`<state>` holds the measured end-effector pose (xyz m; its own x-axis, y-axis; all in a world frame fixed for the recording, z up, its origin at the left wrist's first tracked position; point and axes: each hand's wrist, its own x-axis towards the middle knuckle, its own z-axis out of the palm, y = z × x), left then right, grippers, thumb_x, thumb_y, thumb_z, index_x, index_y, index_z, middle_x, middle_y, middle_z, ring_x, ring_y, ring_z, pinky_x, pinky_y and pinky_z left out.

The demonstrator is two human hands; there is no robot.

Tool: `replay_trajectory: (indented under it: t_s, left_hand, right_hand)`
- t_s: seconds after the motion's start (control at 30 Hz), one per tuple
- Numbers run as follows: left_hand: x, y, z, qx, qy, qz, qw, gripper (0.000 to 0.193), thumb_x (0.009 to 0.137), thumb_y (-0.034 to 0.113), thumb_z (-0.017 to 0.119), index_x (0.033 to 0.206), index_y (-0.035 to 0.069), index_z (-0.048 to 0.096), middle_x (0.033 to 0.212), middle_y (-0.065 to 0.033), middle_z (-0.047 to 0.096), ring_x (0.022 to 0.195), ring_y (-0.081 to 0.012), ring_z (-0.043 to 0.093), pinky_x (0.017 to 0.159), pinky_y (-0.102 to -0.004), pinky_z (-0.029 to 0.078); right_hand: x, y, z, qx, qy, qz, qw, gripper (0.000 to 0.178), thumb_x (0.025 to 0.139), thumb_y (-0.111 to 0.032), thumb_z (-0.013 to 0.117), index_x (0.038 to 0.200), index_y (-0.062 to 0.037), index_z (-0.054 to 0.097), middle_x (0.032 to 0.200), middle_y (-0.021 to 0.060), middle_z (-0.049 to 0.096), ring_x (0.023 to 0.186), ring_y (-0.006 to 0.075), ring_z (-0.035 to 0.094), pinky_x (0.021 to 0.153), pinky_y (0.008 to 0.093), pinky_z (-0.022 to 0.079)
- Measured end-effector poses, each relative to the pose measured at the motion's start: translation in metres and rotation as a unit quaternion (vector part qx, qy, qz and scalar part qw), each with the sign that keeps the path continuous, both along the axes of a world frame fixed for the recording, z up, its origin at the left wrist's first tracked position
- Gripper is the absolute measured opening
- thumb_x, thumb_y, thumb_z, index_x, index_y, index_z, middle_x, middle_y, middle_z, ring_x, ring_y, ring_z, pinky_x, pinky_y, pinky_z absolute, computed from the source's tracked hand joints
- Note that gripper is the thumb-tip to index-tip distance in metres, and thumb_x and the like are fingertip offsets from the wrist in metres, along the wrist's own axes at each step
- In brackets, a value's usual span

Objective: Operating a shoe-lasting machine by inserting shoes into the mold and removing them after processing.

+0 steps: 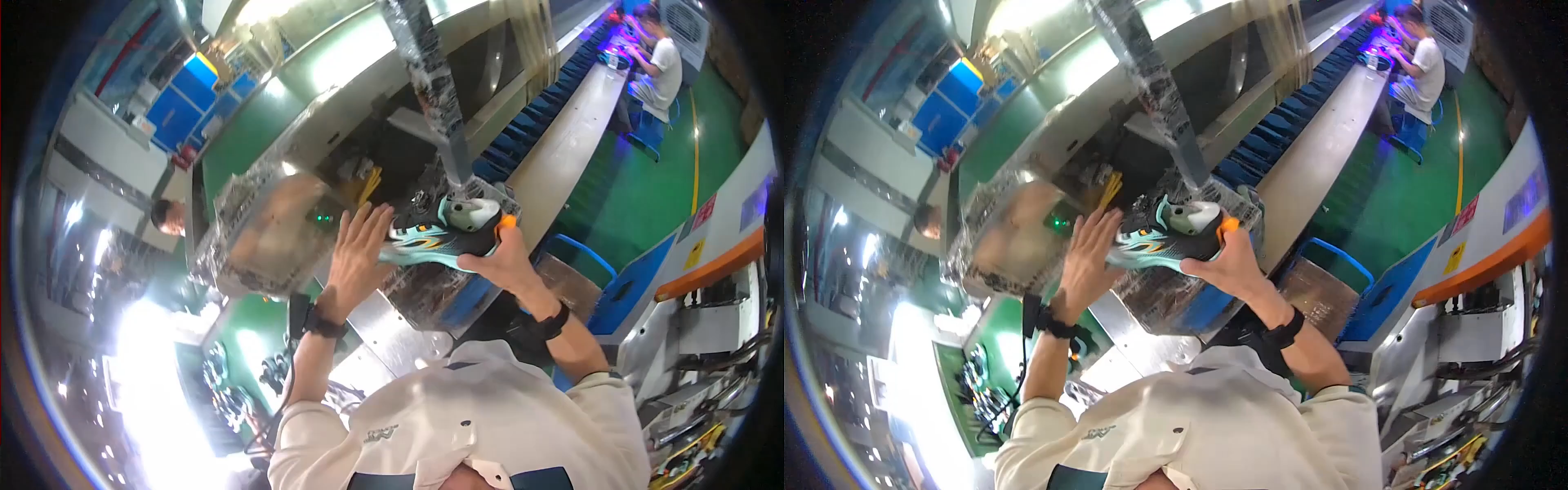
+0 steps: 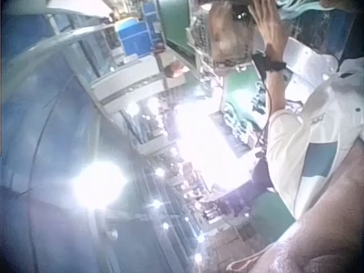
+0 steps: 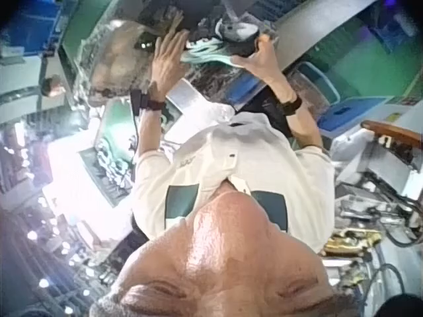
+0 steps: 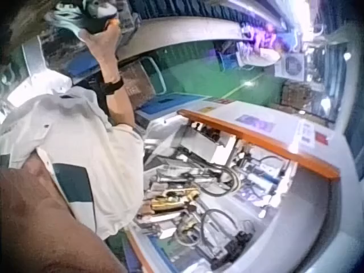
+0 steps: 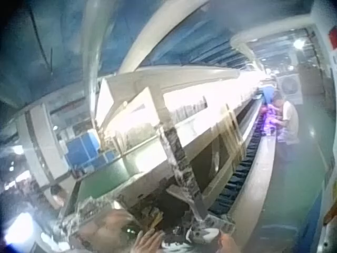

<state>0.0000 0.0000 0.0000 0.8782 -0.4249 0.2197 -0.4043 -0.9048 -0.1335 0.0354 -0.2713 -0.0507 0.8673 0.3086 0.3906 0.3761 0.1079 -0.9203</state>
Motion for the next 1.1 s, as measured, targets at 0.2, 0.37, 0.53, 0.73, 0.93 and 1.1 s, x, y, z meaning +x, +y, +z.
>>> replay_trajectory:
  t_s: [0.2, 0.37, 0.53, 0.73, 0.93, 1.1]
  left_hand:
    - [-0.009, -0.017, -0.053, -0.300, -0.020, 0.041, 0.953, 0.098, 0.072, 0.042, 0.082, 0.147, 0.003, 0.033, 0.154, -0.0181, 0.031, 0.143, -0.0415, 0.024, 0.115, -0.0491, 0.028]
    - [-0.010, -0.014, -0.064, -0.340, -0.067, 0.023, 0.938, 0.087, 0.075, 0.035, 0.080, 0.144, 0.002, 0.039, 0.150, -0.0193, 0.037, 0.142, -0.0417, 0.028, 0.113, -0.0491, 0.031]
    - [-0.003, -0.013, -0.070, -0.373, -0.058, 0.002, 0.926, 0.083, 0.075, 0.030, 0.079, 0.143, 0.002, 0.040, 0.149, -0.0198, 0.037, 0.140, -0.0423, 0.031, 0.113, -0.0527, 0.029]
    - [-0.002, -0.008, -0.068, -0.392, -0.054, -0.010, 0.918, 0.084, 0.075, 0.024, 0.079, 0.144, 0.001, 0.038, 0.151, -0.0208, 0.035, 0.141, -0.0441, 0.029, 0.112, -0.0507, 0.031]
    - [-0.012, -0.005, -0.074, -0.464, -0.041, -0.026, 0.885, 0.080, 0.082, 0.023, 0.075, 0.145, -0.003, 0.033, 0.151, -0.0268, 0.032, 0.140, -0.0441, 0.030, 0.113, -0.0506, 0.028]
    - [-0.032, -0.044, -0.053, -0.722, 0.201, -0.125, 0.650, 0.085, 0.092, 0.029, 0.067, 0.150, -0.008, 0.017, 0.154, -0.0248, 0.027, 0.141, -0.0338, 0.032, 0.114, -0.0424, 0.028]
  right_hand:
    - [-0.012, 0.028, -0.029, -0.053, -0.032, -0.034, 0.997, 0.070, 0.067, -0.016, 0.084, 0.130, -0.0048, 0.054, 0.125, 0.0129, 0.061, 0.118, 0.0240, 0.057, 0.102, 0.0342, 0.043]
    - [0.006, 0.013, 0.061, -0.222, -0.042, 0.073, 0.971, 0.085, 0.065, -0.015, 0.084, 0.138, -0.0024, 0.043, 0.127, 0.0240, 0.059, 0.119, 0.0341, 0.058, 0.103, 0.0400, 0.044]
    - [0.022, 0.071, 0.080, -0.467, -0.147, 0.004, 0.872, 0.076, 0.066, -0.019, 0.080, 0.134, -0.0074, 0.047, 0.115, 0.0252, 0.063, 0.104, 0.0386, 0.063, 0.087, 0.0429, 0.050]
    - [0.012, 0.086, 0.059, -0.464, -0.120, -0.090, 0.873, 0.052, 0.067, -0.016, 0.077, 0.113, -0.0071, 0.056, 0.084, 0.0186, 0.069, 0.083, 0.0395, 0.067, 0.078, 0.0464, 0.052]
    - [0.000, 0.078, 0.043, -0.359, -0.135, -0.207, 0.900, 0.055, 0.066, -0.014, 0.079, 0.117, -0.0093, 0.057, 0.101, 0.0167, 0.068, 0.092, 0.0308, 0.068, 0.081, 0.0371, 0.053]
    - [-0.059, 0.040, 0.037, 0.009, 0.011, -0.305, 0.952, 0.054, 0.069, -0.017, 0.081, 0.116, -0.0027, 0.060, 0.101, 0.0095, 0.068, 0.091, 0.0148, 0.064, 0.082, 0.0296, 0.051]
